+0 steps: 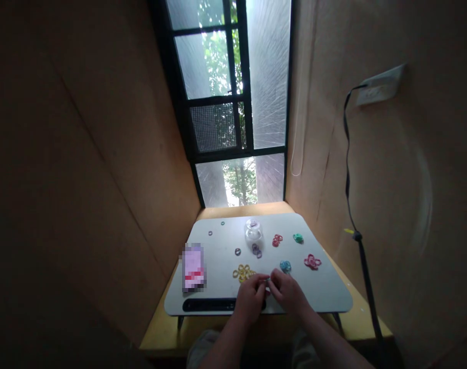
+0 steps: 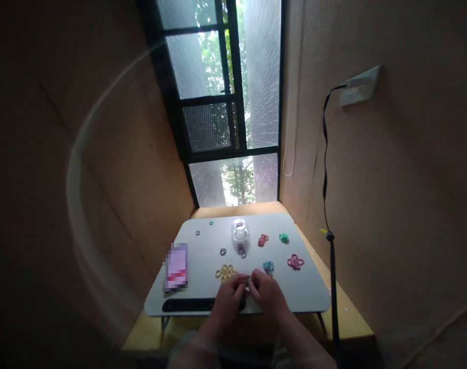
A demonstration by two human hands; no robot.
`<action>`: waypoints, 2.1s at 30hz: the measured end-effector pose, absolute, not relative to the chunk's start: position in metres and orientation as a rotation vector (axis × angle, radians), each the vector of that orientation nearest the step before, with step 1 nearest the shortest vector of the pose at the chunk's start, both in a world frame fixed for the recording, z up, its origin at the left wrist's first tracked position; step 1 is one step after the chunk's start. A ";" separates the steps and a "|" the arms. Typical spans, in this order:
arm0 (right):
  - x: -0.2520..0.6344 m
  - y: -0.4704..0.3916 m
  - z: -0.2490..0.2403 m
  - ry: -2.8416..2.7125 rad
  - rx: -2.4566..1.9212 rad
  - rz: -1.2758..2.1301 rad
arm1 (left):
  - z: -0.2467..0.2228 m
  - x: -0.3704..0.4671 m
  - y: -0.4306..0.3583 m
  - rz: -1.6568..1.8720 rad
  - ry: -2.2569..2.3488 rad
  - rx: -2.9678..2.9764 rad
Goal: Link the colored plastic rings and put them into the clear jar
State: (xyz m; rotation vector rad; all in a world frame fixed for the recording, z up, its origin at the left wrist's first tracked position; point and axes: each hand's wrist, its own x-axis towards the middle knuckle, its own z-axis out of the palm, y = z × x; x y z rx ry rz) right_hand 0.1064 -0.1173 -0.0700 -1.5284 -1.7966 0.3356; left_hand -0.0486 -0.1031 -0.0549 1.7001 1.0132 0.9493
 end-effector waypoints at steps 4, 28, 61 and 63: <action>0.106 -0.118 -0.069 -1.792 -1.533 0.342 | -0.051 -0.049 -0.105 0.949 0.963 1.682; 0.105 -0.122 -0.061 -1.788 -1.469 0.440 | -0.047 -0.042 -0.103 0.913 1.321 1.798; 0.105 -0.124 -0.057 -1.848 -1.485 0.427 | -0.053 -0.044 -0.102 0.933 1.266 1.847; 0.106 -0.125 -0.055 -1.852 -1.471 0.428 | -0.054 -0.044 -0.101 0.943 1.271 1.857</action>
